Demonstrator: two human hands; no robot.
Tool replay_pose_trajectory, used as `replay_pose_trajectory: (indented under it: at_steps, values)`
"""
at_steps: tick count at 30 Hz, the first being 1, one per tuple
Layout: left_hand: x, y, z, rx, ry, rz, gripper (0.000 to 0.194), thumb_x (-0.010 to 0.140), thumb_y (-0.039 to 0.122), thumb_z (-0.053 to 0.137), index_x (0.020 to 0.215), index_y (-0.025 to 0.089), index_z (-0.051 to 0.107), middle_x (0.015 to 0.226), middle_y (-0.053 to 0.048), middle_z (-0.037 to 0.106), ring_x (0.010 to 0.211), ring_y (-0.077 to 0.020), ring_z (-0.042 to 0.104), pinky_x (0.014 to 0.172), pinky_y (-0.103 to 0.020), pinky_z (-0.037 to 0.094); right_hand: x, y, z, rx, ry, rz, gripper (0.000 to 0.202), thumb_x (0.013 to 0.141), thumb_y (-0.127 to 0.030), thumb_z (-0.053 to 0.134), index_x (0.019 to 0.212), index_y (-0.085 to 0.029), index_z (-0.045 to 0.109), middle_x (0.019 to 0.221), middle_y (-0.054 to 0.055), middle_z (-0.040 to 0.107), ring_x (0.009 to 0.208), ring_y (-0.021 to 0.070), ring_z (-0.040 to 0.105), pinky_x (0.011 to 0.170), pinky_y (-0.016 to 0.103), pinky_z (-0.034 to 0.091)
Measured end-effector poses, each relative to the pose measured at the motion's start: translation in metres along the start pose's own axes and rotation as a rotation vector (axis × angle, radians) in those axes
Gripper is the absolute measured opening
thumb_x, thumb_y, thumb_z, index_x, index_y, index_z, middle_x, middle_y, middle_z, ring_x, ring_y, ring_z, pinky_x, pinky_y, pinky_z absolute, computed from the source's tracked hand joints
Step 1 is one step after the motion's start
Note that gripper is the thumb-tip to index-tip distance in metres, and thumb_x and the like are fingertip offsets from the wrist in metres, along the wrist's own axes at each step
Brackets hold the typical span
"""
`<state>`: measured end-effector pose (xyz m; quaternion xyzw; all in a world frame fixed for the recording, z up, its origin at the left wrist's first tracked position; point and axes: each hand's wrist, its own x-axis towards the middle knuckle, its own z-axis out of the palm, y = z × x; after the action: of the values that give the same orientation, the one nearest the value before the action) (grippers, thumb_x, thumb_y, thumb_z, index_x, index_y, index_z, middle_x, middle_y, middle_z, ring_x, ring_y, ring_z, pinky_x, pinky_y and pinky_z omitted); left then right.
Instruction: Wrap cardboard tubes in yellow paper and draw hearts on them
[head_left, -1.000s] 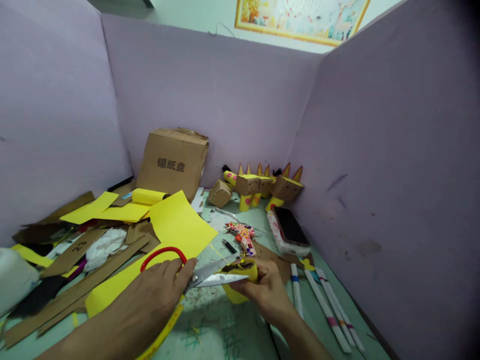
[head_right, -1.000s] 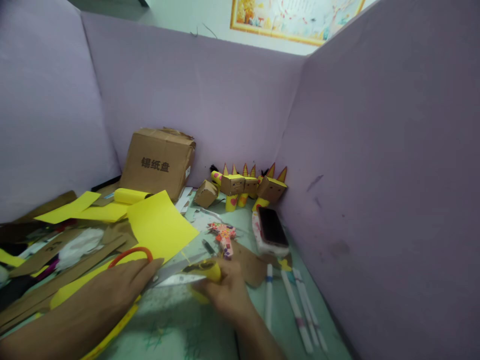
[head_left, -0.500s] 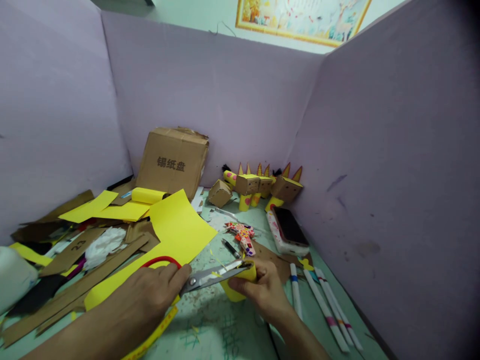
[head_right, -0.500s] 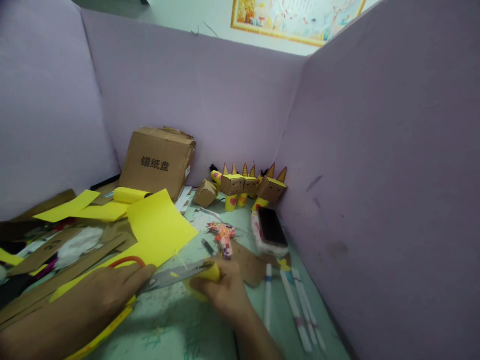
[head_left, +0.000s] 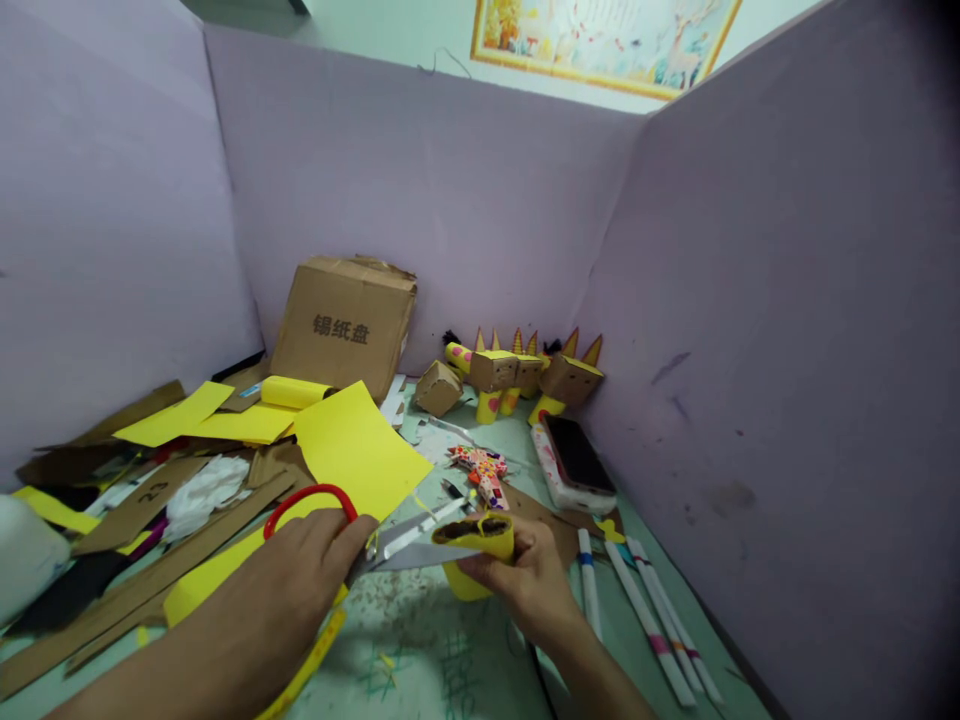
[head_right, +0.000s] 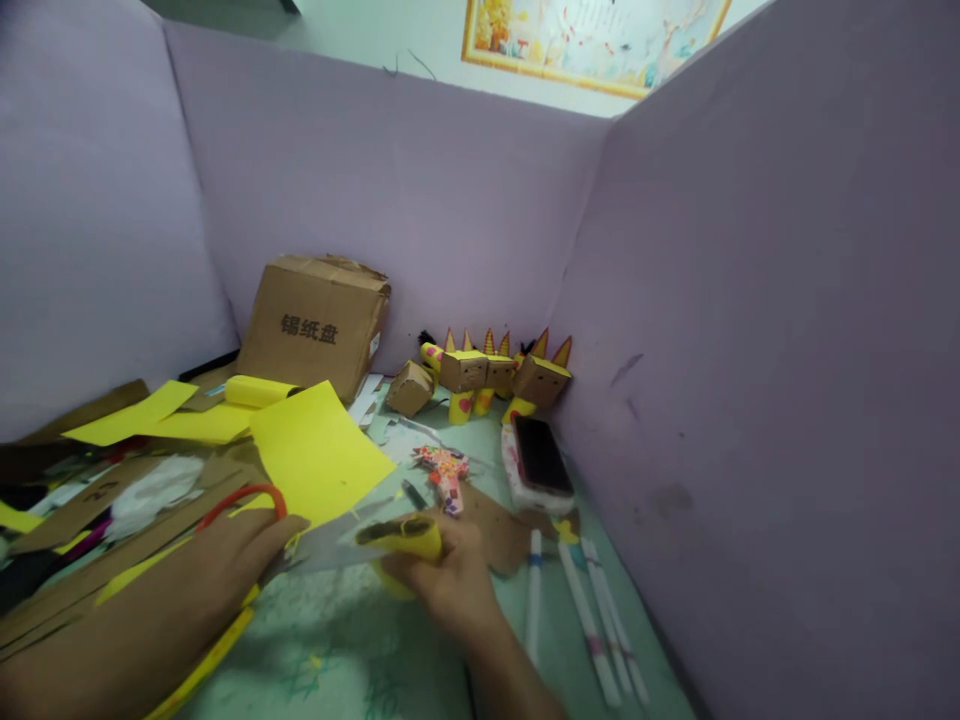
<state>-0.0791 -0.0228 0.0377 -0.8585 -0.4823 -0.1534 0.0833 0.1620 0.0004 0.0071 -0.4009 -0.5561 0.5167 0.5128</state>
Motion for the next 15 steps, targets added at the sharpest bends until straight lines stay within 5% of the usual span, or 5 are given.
replay_pose_trajectory:
  at_steps: [5,15]
  values:
    - [-0.007,0.003,0.024,0.184,-0.078,0.060,0.056,0.075,0.000,0.035,0.126,0.017,0.050,0.104,-0.015,0.061,0.088,-0.0284,0.059,0.075,-0.045,0.049,0.000,-0.006,0.004,-0.090,-0.030,-0.006,0.014,0.059,-0.018,0.073,0.073,-0.016,0.074,0.067,0.002,0.071,0.059,0.0159,0.061,0.055,0.023,0.046]
    - [-0.009,0.000,0.031,0.304,0.002,0.126,0.050,0.080,-0.002,0.031,0.122,0.017,0.050,0.094,-0.011,0.063,0.080,-0.0238,0.059,0.071,-0.038,0.050,-0.005,-0.010,0.009,-0.038,-0.026,0.057,0.011,0.057,-0.019,0.073,0.067,-0.014,0.070,0.061,-0.001,0.065,0.054,0.0127,0.054,0.053,0.021,0.042]
